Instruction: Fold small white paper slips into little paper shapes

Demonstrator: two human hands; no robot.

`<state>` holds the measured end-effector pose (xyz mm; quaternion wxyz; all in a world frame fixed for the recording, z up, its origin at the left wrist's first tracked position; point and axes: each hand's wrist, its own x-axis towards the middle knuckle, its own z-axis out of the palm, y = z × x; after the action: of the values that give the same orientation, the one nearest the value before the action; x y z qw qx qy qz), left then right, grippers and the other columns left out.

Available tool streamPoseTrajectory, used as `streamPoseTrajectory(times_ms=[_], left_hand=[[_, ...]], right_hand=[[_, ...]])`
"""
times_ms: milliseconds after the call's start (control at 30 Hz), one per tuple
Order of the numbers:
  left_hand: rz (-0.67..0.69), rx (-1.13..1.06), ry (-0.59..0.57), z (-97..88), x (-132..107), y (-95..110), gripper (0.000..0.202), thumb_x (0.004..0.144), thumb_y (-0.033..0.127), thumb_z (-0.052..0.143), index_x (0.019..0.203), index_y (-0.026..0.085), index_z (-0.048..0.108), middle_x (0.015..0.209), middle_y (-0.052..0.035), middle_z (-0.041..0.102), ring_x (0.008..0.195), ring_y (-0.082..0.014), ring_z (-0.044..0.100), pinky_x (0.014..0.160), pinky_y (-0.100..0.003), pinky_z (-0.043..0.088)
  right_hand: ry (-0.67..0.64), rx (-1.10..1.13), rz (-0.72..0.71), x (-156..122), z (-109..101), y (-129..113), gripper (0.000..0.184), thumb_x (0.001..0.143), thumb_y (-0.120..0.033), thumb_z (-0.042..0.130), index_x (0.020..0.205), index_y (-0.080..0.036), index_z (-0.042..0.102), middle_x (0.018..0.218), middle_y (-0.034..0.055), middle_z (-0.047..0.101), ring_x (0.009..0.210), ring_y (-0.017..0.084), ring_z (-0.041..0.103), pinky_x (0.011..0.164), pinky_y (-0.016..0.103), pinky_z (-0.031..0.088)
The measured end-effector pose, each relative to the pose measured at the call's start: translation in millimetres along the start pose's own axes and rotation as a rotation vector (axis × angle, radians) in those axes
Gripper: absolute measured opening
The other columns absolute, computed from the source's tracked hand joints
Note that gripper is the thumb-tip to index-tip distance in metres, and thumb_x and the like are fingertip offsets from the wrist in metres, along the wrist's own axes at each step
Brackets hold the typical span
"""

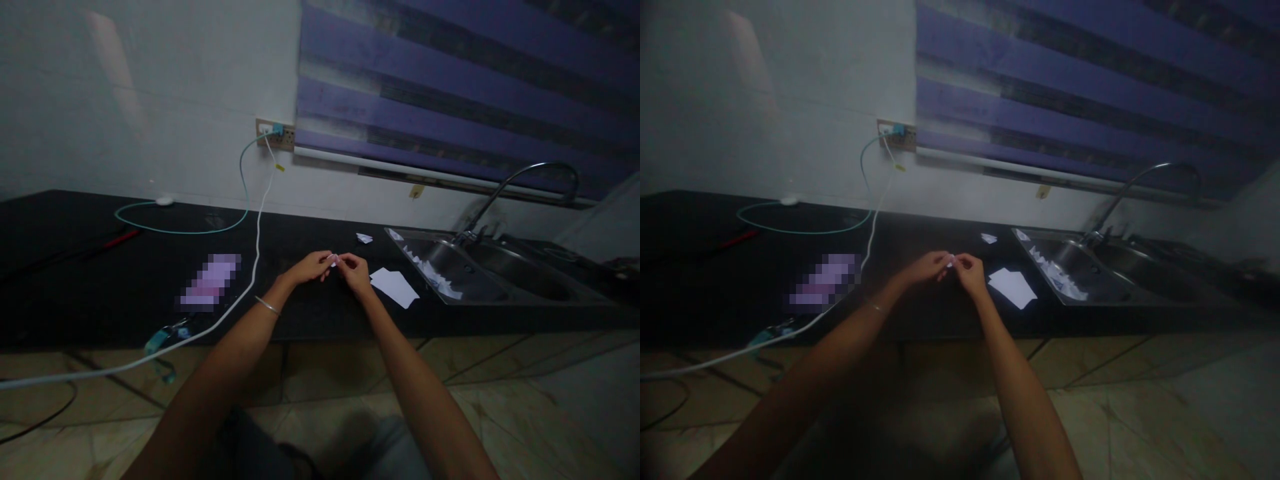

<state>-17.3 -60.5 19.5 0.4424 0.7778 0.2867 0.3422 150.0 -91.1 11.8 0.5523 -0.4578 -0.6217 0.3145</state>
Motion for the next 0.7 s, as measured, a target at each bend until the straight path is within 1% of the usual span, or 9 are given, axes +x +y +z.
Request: streamPoseTrajectory(times_ms=[67,233,333,433,600,700], left_hand=[[0.027,0.039,0.019,0.3,-2.0,0.4,0.049,0.092,0.061,0.043,0.081,0.015,0.055,0.063,0.0018,0.057,0.050,-0.0086,0.052,0.052,-0.020,0.040],[0.012,0.070,0.010,-3.8,-4.6,0.8,0.046,0.095,0.056,0.039,0.081,0.015,0.056,0.064,0.0008,0.058,0.048,-0.0081,0.050,0.049,-0.020,0.038],[0.022,0.104,0.042,-6.9,-6.7,1.6,0.042,0.095,0.053,0.043,0.083,0.015,0.057,0.066,0.0011,0.058,0.050,-0.0075,0.050,0.050,-0.019,0.038],[0.045,0.130,0.087,-7.2,-6.7,1.9,0.041,0.094,0.051,0.046,0.079,0.014,0.059,0.065,0.0009,0.058,0.050,-0.0075,0.050,0.050,-0.019,0.037],[0.048,0.100,0.156,-3.9,-1.3,0.4,0.044,0.091,0.051,0.050,0.078,0.012,0.066,0.063,-0.0006,0.061,0.046,-0.0071,0.047,0.045,-0.018,0.034],[0.036,0.080,0.195,-2.5,0.9,-0.2,0.046,0.090,0.052,0.051,0.076,0.011,0.069,0.056,-0.0002,0.059,0.042,-0.0073,0.046,0.045,-0.019,0.034]], right_hand=[[0.001,-0.003,-0.003,0.0,-0.2,1.2,0.037,0.075,-0.053,0.069,0.078,-0.016,0.069,0.060,0.0014,0.059,0.056,0.015,0.053,0.051,0.026,0.038],[0.023,0.008,-0.001,0.5,-1.0,4.9,0.034,0.075,-0.050,0.069,0.077,-0.016,0.068,0.058,0.0002,0.058,0.055,0.015,0.052,0.051,0.026,0.038],[0.005,0.010,-0.012,1.4,-1.3,7.1,0.032,0.075,-0.048,0.069,0.078,-0.016,0.068,0.060,0.0004,0.059,0.056,0.015,0.053,0.051,0.026,0.039],[-0.006,0.002,-0.025,1.7,-1.4,8.0,0.031,0.076,-0.047,0.069,0.079,-0.016,0.069,0.062,0.0012,0.061,0.057,0.015,0.054,0.053,0.026,0.040],[0.069,-0.024,-0.056,1.4,-1.7,7.4,0.031,0.076,-0.047,0.068,0.078,-0.016,0.071,0.065,0.0029,0.064,0.061,0.017,0.058,0.055,0.027,0.043],[0.121,-0.017,-0.063,-0.1,-1.3,3.9,0.031,0.075,-0.047,0.069,0.078,-0.015,0.072,0.066,0.0038,0.066,0.063,0.018,0.059,0.056,0.028,0.045]])
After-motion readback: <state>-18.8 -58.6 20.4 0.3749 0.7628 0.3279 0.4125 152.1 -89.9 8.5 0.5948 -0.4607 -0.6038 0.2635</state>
